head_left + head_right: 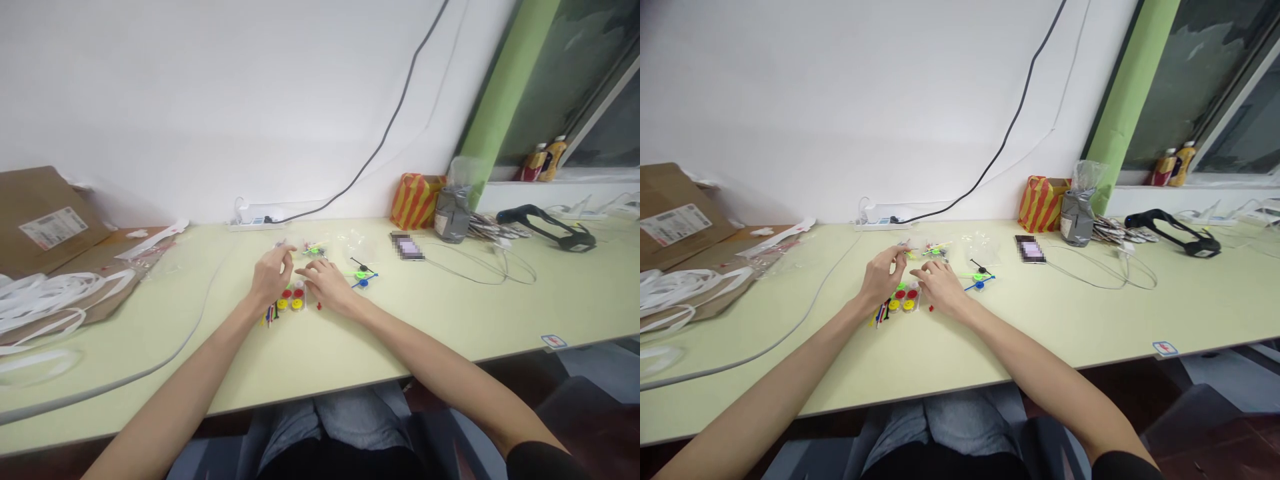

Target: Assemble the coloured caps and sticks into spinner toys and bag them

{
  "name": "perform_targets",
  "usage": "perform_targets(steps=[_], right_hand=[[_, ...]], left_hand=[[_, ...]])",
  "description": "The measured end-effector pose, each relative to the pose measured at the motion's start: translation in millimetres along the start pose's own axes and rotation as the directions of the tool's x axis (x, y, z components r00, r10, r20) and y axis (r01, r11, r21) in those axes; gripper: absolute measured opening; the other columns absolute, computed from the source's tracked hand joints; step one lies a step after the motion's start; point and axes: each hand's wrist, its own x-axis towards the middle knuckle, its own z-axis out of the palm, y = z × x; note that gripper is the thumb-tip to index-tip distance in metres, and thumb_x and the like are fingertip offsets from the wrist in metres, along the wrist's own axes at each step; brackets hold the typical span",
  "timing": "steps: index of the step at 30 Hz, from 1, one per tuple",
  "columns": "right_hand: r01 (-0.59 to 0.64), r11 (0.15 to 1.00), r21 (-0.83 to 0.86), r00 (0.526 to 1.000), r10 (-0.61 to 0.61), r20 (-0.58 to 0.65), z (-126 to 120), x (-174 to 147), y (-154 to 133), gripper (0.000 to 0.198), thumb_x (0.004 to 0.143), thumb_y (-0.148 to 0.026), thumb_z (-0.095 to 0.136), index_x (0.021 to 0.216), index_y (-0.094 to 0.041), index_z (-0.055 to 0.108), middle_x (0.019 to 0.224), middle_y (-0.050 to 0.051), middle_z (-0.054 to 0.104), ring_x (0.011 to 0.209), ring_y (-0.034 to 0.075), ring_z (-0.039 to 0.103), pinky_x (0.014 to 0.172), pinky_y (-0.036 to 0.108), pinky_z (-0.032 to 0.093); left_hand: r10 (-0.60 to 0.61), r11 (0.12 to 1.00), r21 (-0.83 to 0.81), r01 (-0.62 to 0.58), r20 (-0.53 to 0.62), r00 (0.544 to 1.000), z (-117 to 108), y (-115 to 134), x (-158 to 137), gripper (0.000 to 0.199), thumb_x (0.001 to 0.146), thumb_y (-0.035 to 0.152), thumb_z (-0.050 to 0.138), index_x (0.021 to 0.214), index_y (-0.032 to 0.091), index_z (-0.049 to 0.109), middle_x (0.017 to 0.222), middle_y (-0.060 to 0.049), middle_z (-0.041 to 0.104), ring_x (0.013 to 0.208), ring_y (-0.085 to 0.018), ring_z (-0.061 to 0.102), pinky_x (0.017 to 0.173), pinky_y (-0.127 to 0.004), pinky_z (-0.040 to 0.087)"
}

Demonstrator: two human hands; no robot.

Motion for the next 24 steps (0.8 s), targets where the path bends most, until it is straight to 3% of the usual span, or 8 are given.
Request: perform_targets(steps=[8,18,21,24], right_hand=[[-0.036,0.999,0.029,0.999,0.036,0.007,0,-2,4,0.043,0.097,-0.013,0.048,0.138,-0.021,0.054,0.125,0.011,0.058,0.121,0.025,0.046,0.100,0.041,0.039],[0.002,1.000,0.020,0.999,-0.002,0.045,-3,-5,-5,0.047,0.094,-0.010,0.047,0.139,-0.023,0.052,0.124,0.011,0.057,0.120,0.027,0.044,0.100,0.042,0.039],[-0.004,1.000,0.020,0.999,0.003,0.043,-4,-5,-5,0.046,0.094,-0.011,0.047,0.138,-0.023,0.051,0.124,0.011,0.057,0.120,0.027,0.044,0.100,0.042,0.039],[-0.002,1.000,0.027,0.999,0.001,0.042,-5,-6,-6,0.047,0.095,-0.011,0.046,0.140,-0.023,0.050,0.125,0.011,0.057,0.119,0.026,0.045,0.100,0.041,0.039]], left_hand=[[-0.014,0.999,-0.042,0.016,0.038,0.999,1,4,-1,0.017,0.097,0.019,0.042,0.104,0.019,0.058,0.091,-0.005,0.069,0.082,-0.019,0.065,0.078,-0.032,0.049],[-0.013,1.000,-0.022,0.015,0.089,0.996,2,5,-3,0.007,0.091,0.018,0.047,0.094,0.021,0.053,0.087,-0.004,0.064,0.083,-0.021,0.060,0.078,-0.034,0.046],[-0.003,0.999,-0.036,0.007,0.098,0.995,2,7,-1,0.010,0.090,0.015,0.045,0.094,0.021,0.052,0.089,-0.004,0.063,0.082,-0.020,0.058,0.078,-0.034,0.045],[0.005,1.000,-0.022,-0.003,0.096,0.995,1,7,1,0.015,0.086,0.010,0.042,0.081,0.022,0.050,0.081,-0.003,0.061,0.077,-0.020,0.056,0.075,-0.034,0.044]])
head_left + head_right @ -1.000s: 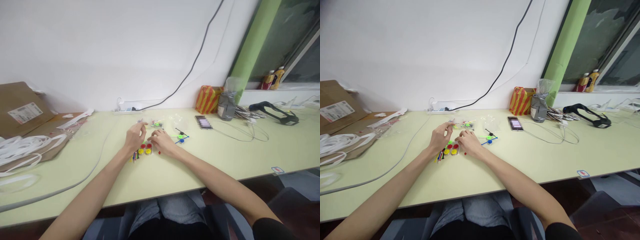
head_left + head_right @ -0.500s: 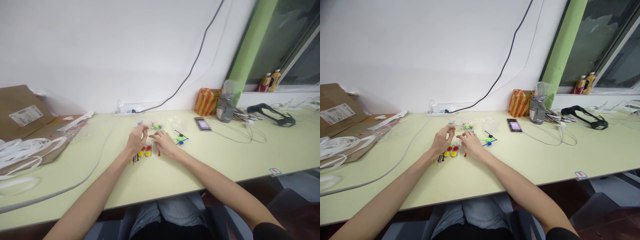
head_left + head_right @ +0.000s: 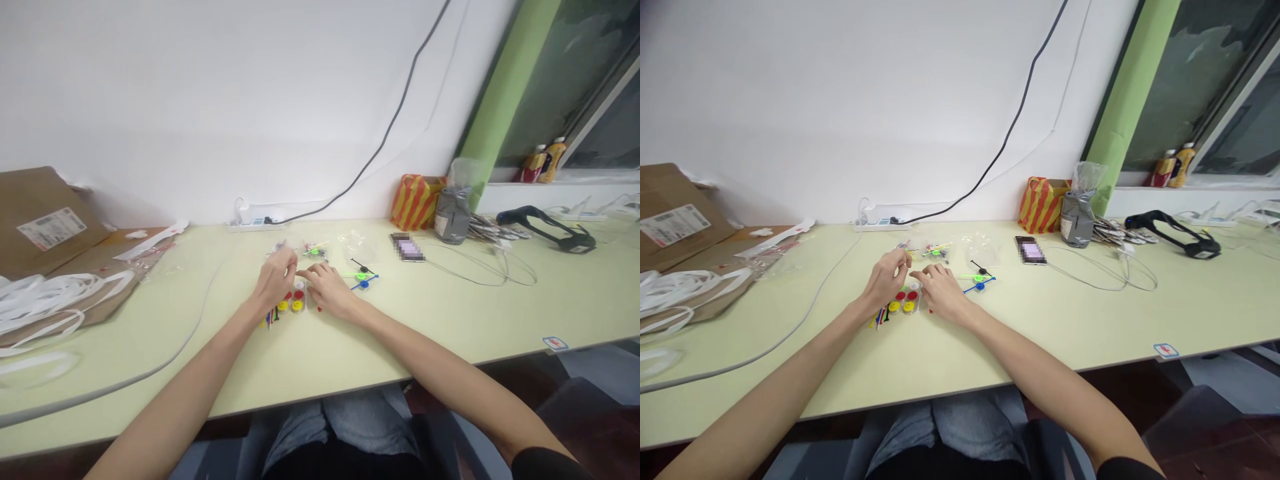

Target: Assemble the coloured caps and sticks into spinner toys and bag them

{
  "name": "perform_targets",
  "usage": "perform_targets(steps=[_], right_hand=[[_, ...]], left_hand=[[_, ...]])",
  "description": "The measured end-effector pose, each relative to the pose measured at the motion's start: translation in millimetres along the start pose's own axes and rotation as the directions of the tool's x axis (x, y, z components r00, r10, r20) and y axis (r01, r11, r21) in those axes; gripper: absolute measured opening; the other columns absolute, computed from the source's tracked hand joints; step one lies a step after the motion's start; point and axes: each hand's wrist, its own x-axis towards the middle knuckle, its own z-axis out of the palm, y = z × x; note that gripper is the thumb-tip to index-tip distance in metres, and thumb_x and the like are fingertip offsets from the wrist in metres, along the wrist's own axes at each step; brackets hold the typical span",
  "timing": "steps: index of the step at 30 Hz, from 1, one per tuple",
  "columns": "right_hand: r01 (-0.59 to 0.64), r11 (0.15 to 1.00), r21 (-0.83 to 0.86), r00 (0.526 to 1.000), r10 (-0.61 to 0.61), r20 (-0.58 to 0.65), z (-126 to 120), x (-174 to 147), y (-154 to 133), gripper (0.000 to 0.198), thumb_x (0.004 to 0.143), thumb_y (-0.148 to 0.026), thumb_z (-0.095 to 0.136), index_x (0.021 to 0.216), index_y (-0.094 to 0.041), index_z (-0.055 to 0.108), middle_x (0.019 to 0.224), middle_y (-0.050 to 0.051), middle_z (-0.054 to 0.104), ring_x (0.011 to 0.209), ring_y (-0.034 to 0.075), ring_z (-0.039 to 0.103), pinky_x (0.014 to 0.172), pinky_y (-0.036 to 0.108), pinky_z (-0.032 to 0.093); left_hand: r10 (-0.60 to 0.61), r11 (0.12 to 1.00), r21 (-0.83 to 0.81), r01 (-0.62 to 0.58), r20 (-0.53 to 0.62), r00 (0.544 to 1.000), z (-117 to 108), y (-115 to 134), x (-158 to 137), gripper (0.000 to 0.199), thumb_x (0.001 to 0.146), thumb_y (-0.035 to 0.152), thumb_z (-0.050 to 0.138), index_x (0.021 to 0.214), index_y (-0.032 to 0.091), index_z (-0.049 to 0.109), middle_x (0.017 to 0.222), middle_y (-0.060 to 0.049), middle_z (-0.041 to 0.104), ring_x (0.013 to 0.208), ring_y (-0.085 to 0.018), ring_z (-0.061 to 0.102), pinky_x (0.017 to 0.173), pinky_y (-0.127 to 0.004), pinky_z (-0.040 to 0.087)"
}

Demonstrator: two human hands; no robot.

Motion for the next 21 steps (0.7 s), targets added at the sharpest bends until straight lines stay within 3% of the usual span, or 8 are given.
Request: perform_targets(steps=[7,10,14,21], right_hand=[[-0.009,1.000,0.012,1.000,0.009,-0.003,2,1,-1,0.049,0.095,-0.006,0.041,0.140,-0.022,0.051,0.125,0.011,0.058,0.119,0.026,0.045,0.100,0.039,0.039],[-0.015,1.000,0.027,1.000,0.015,-0.006,7,6,-1,0.039,0.096,-0.010,0.045,0.131,-0.022,0.057,0.122,0.010,0.059,0.116,0.025,0.046,0.097,0.038,0.039],[-0.033,0.999,0.006,0.999,0.033,-0.001,14,19,-2,0.019,0.098,-0.018,0.051,0.110,-0.021,0.066,0.109,0.008,0.063,0.108,0.024,0.049,0.090,0.036,0.038],[-0.083,0.995,0.052,0.997,0.083,0.010,21,33,6,0.014,0.093,-0.010,0.057,0.094,-0.017,0.069,0.095,0.007,0.067,0.098,0.022,0.053,0.087,0.032,0.037]], left_hand=[[-0.067,0.995,0.066,0.073,-0.084,0.994,-3,-10,-1,0.020,0.071,0.007,0.047,0.059,0.021,0.043,0.067,-0.003,0.062,0.066,-0.018,0.054,0.068,-0.032,0.041],[-0.126,0.989,0.070,0.133,-0.105,0.987,-5,-17,-4,0.023,0.065,0.006,0.047,0.052,0.021,0.034,0.054,-0.001,0.051,0.055,-0.016,0.047,0.058,-0.031,0.033],[-0.162,0.983,0.072,0.170,-0.107,0.981,-9,-24,-5,0.024,0.061,0.007,0.046,0.052,0.021,0.029,0.047,0.002,0.031,0.047,-0.015,0.033,0.054,-0.031,0.023],[-0.178,0.979,0.090,0.185,-0.086,0.980,-11,-24,-6,0.027,0.063,0.005,0.046,0.057,0.021,0.026,0.050,0.003,0.027,0.047,-0.014,0.029,0.054,-0.031,0.022]])
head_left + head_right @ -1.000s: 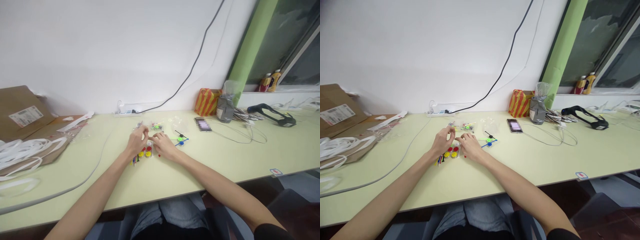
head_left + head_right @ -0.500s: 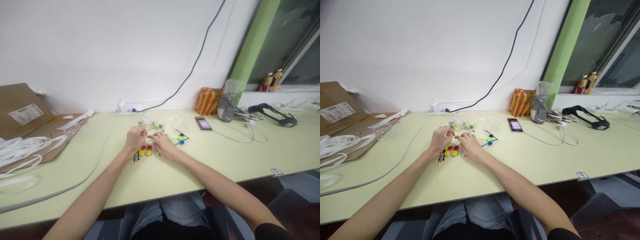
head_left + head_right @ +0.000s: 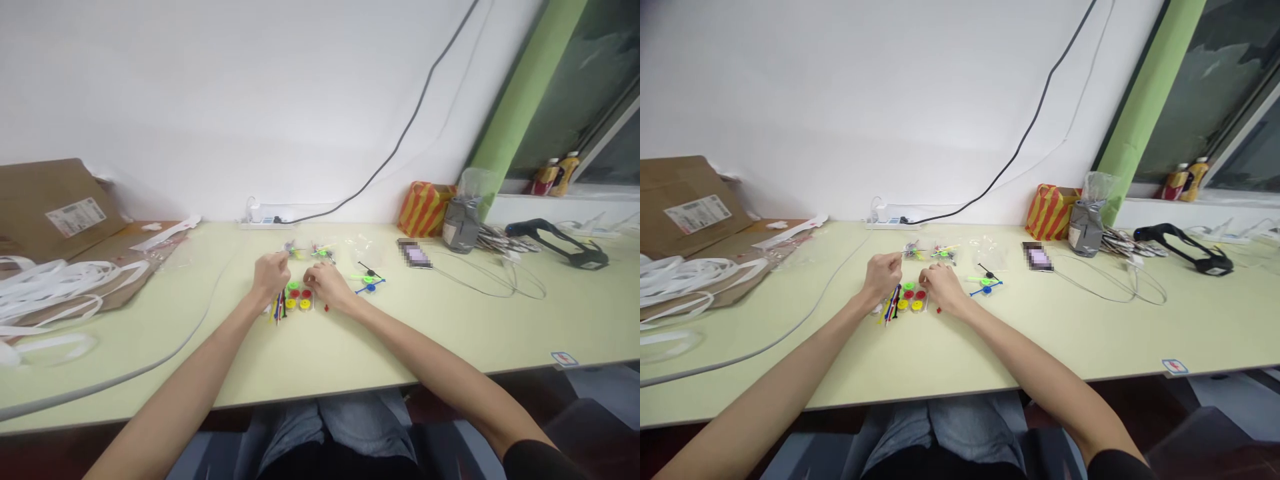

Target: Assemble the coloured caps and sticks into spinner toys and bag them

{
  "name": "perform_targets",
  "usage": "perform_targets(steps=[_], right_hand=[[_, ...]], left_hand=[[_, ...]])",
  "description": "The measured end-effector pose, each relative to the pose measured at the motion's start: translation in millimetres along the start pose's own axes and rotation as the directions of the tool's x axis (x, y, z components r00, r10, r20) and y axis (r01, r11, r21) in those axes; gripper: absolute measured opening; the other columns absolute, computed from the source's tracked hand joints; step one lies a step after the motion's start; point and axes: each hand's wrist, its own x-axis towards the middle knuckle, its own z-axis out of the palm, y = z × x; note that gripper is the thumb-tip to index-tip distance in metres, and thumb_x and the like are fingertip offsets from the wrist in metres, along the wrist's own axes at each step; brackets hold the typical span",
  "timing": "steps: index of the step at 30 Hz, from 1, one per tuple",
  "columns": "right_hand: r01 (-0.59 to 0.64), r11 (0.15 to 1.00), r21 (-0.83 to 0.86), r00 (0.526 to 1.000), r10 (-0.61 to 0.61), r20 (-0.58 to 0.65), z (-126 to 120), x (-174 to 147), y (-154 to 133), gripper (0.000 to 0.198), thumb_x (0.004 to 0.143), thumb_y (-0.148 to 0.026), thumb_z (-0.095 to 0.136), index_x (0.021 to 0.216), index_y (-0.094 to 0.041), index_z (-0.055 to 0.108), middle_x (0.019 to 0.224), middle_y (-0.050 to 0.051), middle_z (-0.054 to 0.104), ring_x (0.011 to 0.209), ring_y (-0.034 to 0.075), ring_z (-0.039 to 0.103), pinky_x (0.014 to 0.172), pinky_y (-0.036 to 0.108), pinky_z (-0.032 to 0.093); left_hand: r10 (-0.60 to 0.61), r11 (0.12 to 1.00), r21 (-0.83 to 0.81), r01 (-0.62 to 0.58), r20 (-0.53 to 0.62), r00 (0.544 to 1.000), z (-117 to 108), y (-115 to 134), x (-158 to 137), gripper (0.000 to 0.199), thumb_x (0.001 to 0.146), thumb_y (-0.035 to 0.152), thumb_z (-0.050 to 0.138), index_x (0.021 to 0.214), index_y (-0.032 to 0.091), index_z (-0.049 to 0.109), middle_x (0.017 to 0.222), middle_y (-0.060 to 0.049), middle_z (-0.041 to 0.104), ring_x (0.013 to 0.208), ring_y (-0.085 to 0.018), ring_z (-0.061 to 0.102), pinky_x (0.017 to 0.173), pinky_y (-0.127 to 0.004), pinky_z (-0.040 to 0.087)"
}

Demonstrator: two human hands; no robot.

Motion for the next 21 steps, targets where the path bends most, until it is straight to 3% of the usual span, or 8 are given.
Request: perform_targets(steps=[3,5,8,11,14,21], right_hand=[[0.022,0.999,0.025,0.995,-0.019,-0.095,-2,0,7,0.013,0.093,-0.010,0.058,0.090,-0.018,0.068,0.094,0.006,0.067,0.097,0.022,0.053,0.086,0.033,0.037],[0.038,0.998,0.047,0.980,-0.028,-0.198,-6,-1,11,0.012,0.094,-0.012,0.059,0.090,-0.019,0.067,0.095,0.006,0.066,0.097,0.022,0.053,0.086,0.033,0.037],[0.065,0.994,0.088,0.932,-0.029,-0.361,-16,-5,13,0.010,0.097,-0.017,0.058,0.092,-0.020,0.065,0.096,0.006,0.066,0.099,0.023,0.053,0.087,0.034,0.039],[0.073,0.988,0.133,0.889,-0.004,-0.459,-22,-12,11,0.011,0.099,-0.019,0.055,0.092,-0.020,0.064,0.093,0.005,0.067,0.098,0.022,0.053,0.086,0.034,0.039],[0.081,0.987,0.141,0.873,-0.002,-0.487,-24,-16,7,0.014,0.100,-0.019,0.052,0.092,-0.020,0.064,0.092,0.005,0.067,0.097,0.022,0.054,0.086,0.035,0.040],[0.117,0.991,0.066,0.880,-0.073,-0.470,-22,-18,-3,0.014,0.102,-0.022,0.049,0.101,-0.021,0.063,0.101,0.007,0.068,0.102,0.024,0.053,0.089,0.036,0.040]], left_hand=[[0.019,0.999,-0.027,-0.018,0.048,0.999,2,6,-1,0.015,0.074,0.008,0.047,0.068,0.021,0.043,0.058,0.002,0.044,0.051,-0.015,0.041,0.055,-0.029,0.028],[0.080,0.992,-0.108,-0.068,0.117,0.990,2,13,-1,0.014,0.084,0.012,0.046,0.092,0.021,0.054,0.076,0.000,0.059,0.064,-0.016,0.055,0.063,-0.028,0.039],[0.219,0.962,-0.210,-0.174,0.213,0.952,1,23,-1,0.030,0.095,0.022,0.044,0.123,0.021,0.052,0.100,-0.005,0.066,0.089,-0.019,0.062,0.083,-0.031,0.047],[0.298,0.944,-0.219,-0.245,0.257,0.919,-1,30,-1,0.038,0.097,0.029,0.048,0.134,0.022,0.050,0.106,-0.006,0.065,0.097,-0.020,0.061,0.091,-0.035,0.047],[0.322,0.939,-0.211,-0.272,0.257,0.911,0,33,-1,0.035,0.095,0.027,0.051,0.130,0.022,0.054,0.105,-0.006,0.066,0.095,-0.020,0.061,0.090,-0.035,0.047],[0.325,0.941,-0.148,-0.304,0.154,0.933,6,31,-1,0.007,0.092,0.026,0.056,0.095,0.020,0.060,0.088,-0.002,0.064,0.085,-0.018,0.060,0.078,-0.031,0.046]])
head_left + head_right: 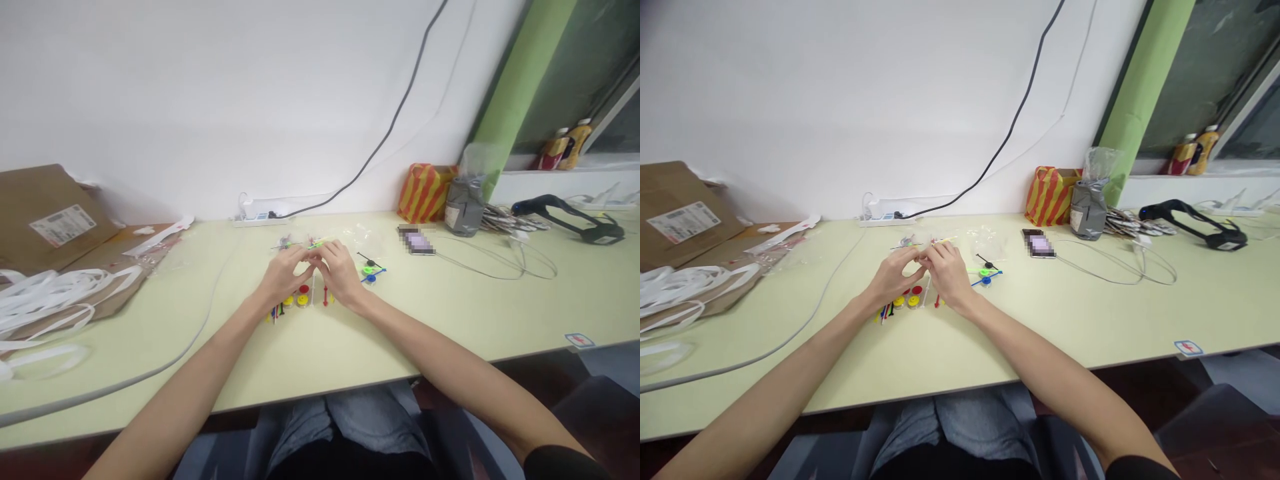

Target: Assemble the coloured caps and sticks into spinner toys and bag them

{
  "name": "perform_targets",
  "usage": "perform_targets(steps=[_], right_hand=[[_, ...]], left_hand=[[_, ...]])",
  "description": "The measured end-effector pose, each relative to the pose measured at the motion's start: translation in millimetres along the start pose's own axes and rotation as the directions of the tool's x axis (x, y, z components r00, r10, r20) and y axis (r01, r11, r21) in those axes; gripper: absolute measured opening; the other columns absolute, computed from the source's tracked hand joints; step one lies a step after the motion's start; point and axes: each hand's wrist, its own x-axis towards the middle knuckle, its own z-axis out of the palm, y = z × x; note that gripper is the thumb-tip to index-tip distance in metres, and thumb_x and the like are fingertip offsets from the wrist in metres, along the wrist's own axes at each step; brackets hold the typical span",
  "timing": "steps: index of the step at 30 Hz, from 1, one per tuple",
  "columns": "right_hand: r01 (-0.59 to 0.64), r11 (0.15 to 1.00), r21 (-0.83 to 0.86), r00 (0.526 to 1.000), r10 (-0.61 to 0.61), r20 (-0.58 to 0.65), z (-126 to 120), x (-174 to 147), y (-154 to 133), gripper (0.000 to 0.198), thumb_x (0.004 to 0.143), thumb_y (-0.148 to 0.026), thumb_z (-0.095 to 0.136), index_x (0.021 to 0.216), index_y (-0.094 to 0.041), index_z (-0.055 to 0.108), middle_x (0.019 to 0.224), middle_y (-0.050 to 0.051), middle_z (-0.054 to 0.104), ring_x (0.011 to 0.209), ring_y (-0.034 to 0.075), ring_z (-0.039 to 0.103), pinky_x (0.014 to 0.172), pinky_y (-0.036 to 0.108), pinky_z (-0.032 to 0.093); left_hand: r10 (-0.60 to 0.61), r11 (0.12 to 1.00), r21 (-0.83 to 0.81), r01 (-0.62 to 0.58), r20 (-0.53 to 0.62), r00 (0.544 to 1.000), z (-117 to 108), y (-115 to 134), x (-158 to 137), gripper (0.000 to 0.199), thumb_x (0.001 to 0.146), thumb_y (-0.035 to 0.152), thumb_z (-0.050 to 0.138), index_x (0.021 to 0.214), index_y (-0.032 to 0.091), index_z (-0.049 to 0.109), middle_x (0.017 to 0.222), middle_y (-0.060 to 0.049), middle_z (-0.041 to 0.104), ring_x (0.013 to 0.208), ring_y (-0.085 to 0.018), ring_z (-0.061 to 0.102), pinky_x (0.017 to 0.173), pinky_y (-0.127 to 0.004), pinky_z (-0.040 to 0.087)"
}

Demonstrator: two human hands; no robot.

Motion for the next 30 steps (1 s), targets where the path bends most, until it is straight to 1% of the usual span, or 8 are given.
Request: perform_targets(steps=[2,4,8,11,13,17,22,30], right_hand=[[-0.040,0.999,0.019,0.999,0.040,-0.012,-1,0,1,0.013,0.101,-0.019,0.049,0.108,-0.020,0.060,0.102,0.007,0.068,0.103,0.024,0.053,0.089,0.036,0.040],[-0.079,0.997,0.024,0.997,0.079,0.016,-2,0,3,0.016,0.099,-0.015,0.049,0.113,-0.020,0.056,0.100,0.007,0.067,0.102,0.024,0.054,0.087,0.035,0.041],[-0.068,0.997,-0.039,0.973,0.075,0.219,-4,0,8,0.018,0.093,-0.009,0.057,0.107,-0.019,0.059,0.098,0.006,0.066,0.101,0.024,0.052,0.086,0.035,0.039],[0.000,0.995,-0.098,0.931,0.036,0.363,-4,0,11,0.013,0.091,-0.008,0.061,0.097,-0.019,0.066,0.101,0.008,0.064,0.104,0.024,0.050,0.086,0.036,0.037],[0.031,0.994,-0.100,0.911,0.013,0.412,-3,1,13,0.014,0.091,-0.009,0.062,0.093,-0.020,0.070,0.102,0.008,0.063,0.103,0.024,0.049,0.086,0.036,0.036],[0.062,0.997,-0.036,0.885,-0.039,0.464,-4,2,19,0.015,0.090,-0.011,0.065,0.091,-0.022,0.076,0.101,0.007,0.062,0.102,0.023,0.049,0.087,0.036,0.036],[0.078,0.996,0.034,0.864,-0.085,0.496,-5,0,18,0.011,0.089,-0.015,0.070,0.092,-0.023,0.078,0.100,0.006,0.062,0.098,0.022,0.048,0.089,0.036,0.036],[0.065,0.998,-0.018,0.856,-0.047,0.515,-3,-1,14,0.012,0.086,-0.010,0.070,0.087,-0.021,0.076,0.095,0.005,0.063,0.096,0.021,0.049,0.087,0.034,0.035]], left_hand=[[-0.018,0.999,0.044,0.020,-0.040,0.999,1,-2,0,0.009,0.092,0.028,0.057,0.089,0.021,0.059,0.084,-0.001,0.062,0.079,-0.017,0.059,0.076,-0.031,0.045],[-0.052,0.996,0.074,0.058,-0.083,0.995,1,-5,-1,0.012,0.091,0.030,0.059,0.084,0.021,0.057,0.079,0.000,0.061,0.074,-0.016,0.058,0.074,-0.030,0.045],[-0.099,0.986,0.116,0.116,-0.144,0.985,2,-10,-2,0.011,0.089,0.027,0.060,0.081,0.021,0.059,0.075,0.001,0.062,0.072,-0.016,0.058,0.071,-0.029,0.043],[-0.091,0.983,0.143,0.112,-0.149,0.985,2,-14,-3,0.007,0.091,0.025,0.059,0.089,0.022,0.065,0.080,0.000,0.064,0.077,-0.016,0.060,0.071,-0.029,0.044],[-0.088,0.983,0.144,0.110,-0.149,0.985,2,-17,-3,0.008,0.091,0.024,0.059,0.094,0.022,0.066,0.081,0.000,0.066,0.078,-0.017,0.061,0.072,-0.029,0.045],[-0.123,0.983,0.114,0.142,-0.155,0.980,0,-16,-3,0.012,0.091,0.032,0.062,0.087,0.021,0.064,0.077,0.000,0.064,0.074,-0.017,0.060,0.071,-0.029,0.045],[-0.181,0.975,0.105,0.198,-0.155,0.971,-3,-11,-2,0.025,0.095,0.037,0.054,0.077,0.021,0.059,0.072,0.000,0.061,0.072,-0.016,0.057,0.070,-0.029,0.043],[-0.156,0.976,0.127,0.175,-0.149,0.977,-1,-12,-2,0.029,0.095,0.035,0.053,0.071,0.020,0.060,0.073,-0.002,0.061,0.071,-0.016,0.057,0.069,-0.029,0.044]])
